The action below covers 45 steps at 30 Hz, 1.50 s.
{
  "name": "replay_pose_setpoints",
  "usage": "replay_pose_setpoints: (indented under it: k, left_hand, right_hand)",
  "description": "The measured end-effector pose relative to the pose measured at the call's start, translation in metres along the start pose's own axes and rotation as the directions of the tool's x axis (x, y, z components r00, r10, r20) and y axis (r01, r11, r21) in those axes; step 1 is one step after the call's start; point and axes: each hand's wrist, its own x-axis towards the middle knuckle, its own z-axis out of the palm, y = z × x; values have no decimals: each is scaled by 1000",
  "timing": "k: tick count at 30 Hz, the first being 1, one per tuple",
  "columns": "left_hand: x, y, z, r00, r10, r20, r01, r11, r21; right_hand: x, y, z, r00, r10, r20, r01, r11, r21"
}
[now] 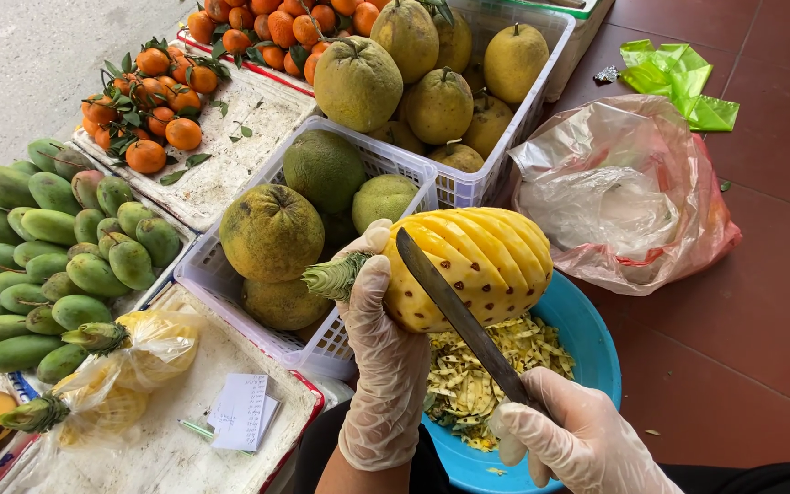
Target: Carving out the eyes of a peeled pineapple using a knife in a spiral pattern
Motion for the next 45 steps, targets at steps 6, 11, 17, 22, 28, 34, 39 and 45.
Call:
replay_pose_setpoints:
  k: [6,11,17,22,28,34,39,45]
  left_hand:
    - [-1,3,3,999,-14,52,16,999,-35]
    - [-1,11,18,975,46,217,-57,997,48]
    - [-3,13,21,949,187,253,-230,962,149]
    - [0,14,17,990,40,135,-39,999,-12]
    - [2,8,12,997,7,81,-5,999,-36]
    - [1,8,6,999,-37,20,38,997,-66]
    - [-1,11,6,995,-46,89,50,998,-48]
    - [1,8,2,987,-19,160,14,999,37]
  right_hand:
    - [1,-4,2,1000,-5,-9,5,1000,-18]
    - [10,-2,7,971,-237,-15,237,971,-21]
    - [14,-2,12,967,-253,40,242,954,179]
    - [15,25,2,816,-521,250,455,846,276]
    - [-14,-6,20,974,224,29,-141,502,854]
    - [-2,8,19,985,171,35,-122,533,837]
    - [6,12,12,963,190,191,-255,422,870]
    - [7,3,7,977,145,157,-211,534,819]
